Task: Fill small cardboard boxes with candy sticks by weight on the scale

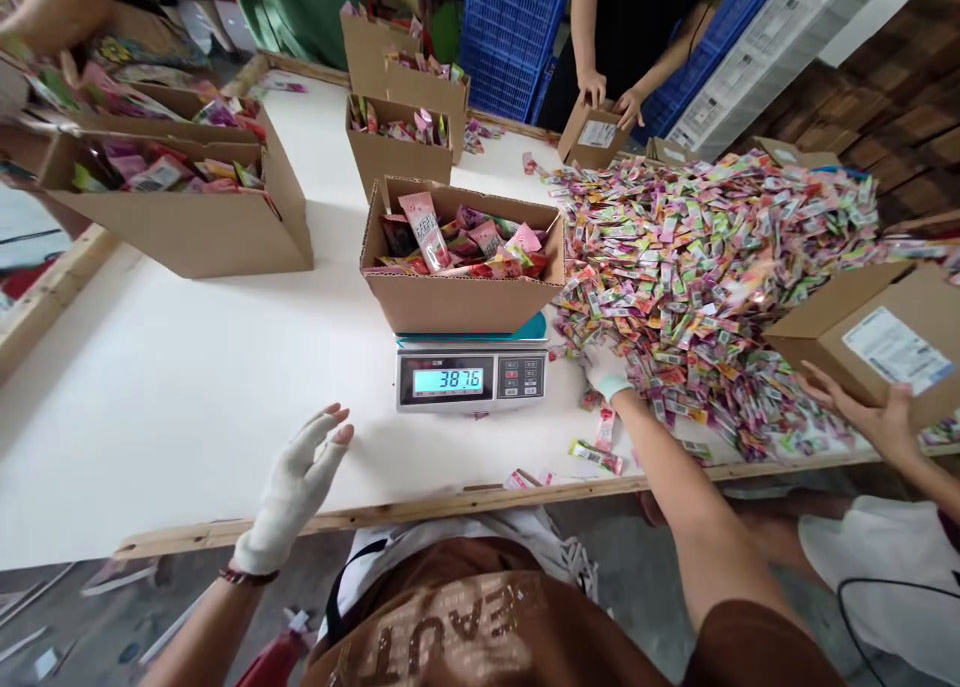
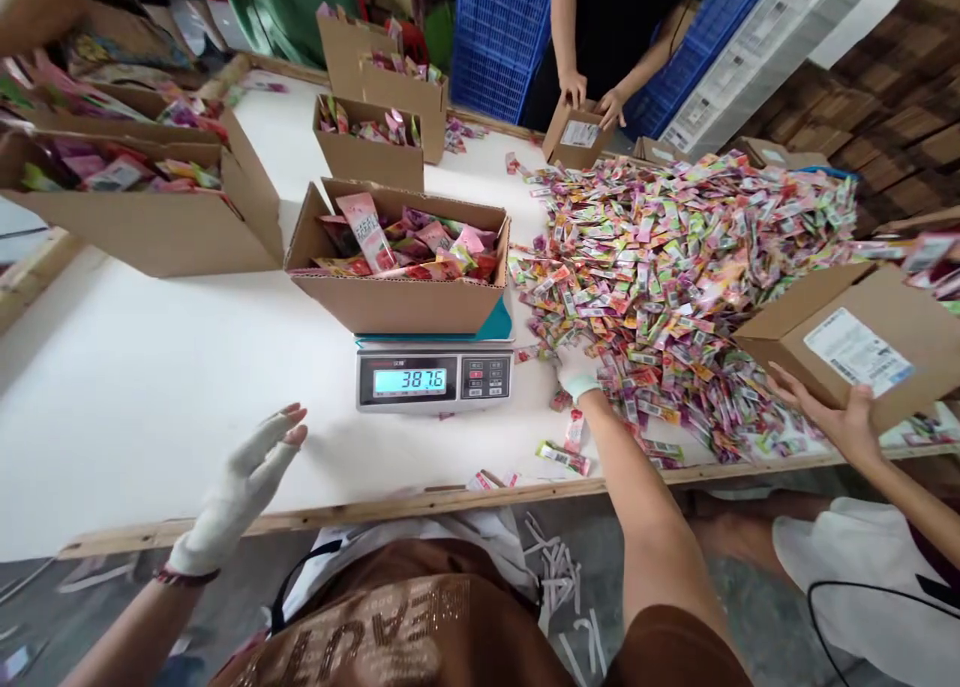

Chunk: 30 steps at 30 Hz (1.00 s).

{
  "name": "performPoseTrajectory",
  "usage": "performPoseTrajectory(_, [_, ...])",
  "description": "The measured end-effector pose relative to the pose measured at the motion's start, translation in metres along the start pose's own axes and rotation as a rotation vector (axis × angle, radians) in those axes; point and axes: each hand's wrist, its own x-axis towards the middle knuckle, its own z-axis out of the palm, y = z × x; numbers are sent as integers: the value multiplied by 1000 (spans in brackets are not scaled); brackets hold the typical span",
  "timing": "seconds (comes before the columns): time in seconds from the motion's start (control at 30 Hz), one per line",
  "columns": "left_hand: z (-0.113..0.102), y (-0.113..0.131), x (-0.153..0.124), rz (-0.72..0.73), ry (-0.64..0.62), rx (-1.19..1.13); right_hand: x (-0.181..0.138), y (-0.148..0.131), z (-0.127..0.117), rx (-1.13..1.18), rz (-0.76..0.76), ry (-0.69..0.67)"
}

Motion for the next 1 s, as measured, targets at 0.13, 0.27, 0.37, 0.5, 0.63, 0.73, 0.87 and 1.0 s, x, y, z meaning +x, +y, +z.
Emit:
performPoseTrajectory(0.13, [-8,5,9,84,-8,52,7,13,-30,93,60,145])
performPoseTrajectory(0.27, [-12,11,26,113,38,11,8,8,-128,161,53,356])
performPoseTrajectory(0.37, [2,16,34,139,27,-24,13,-45,-218,209,-31,663])
performPoseTrajectory(0.5, [22,28,29,243,-27,7,45,-151,-286,309,-178,949])
performPoseTrajectory(0.63, [16,33,10,344,-51,95,58,-214,-278,322,-413,694])
performPoseTrajectory(0.73, [-5,20,1,358,1,122,31,-200,-250,382,-466,572])
performPoseTrajectory(0.87, [-32,3,4,251,49,144,-6,-112,-195,663,-253,709])
performPoseTrajectory(1.0, [-42,22,12,209,46,114,-20,-28,-120,506,72,457])
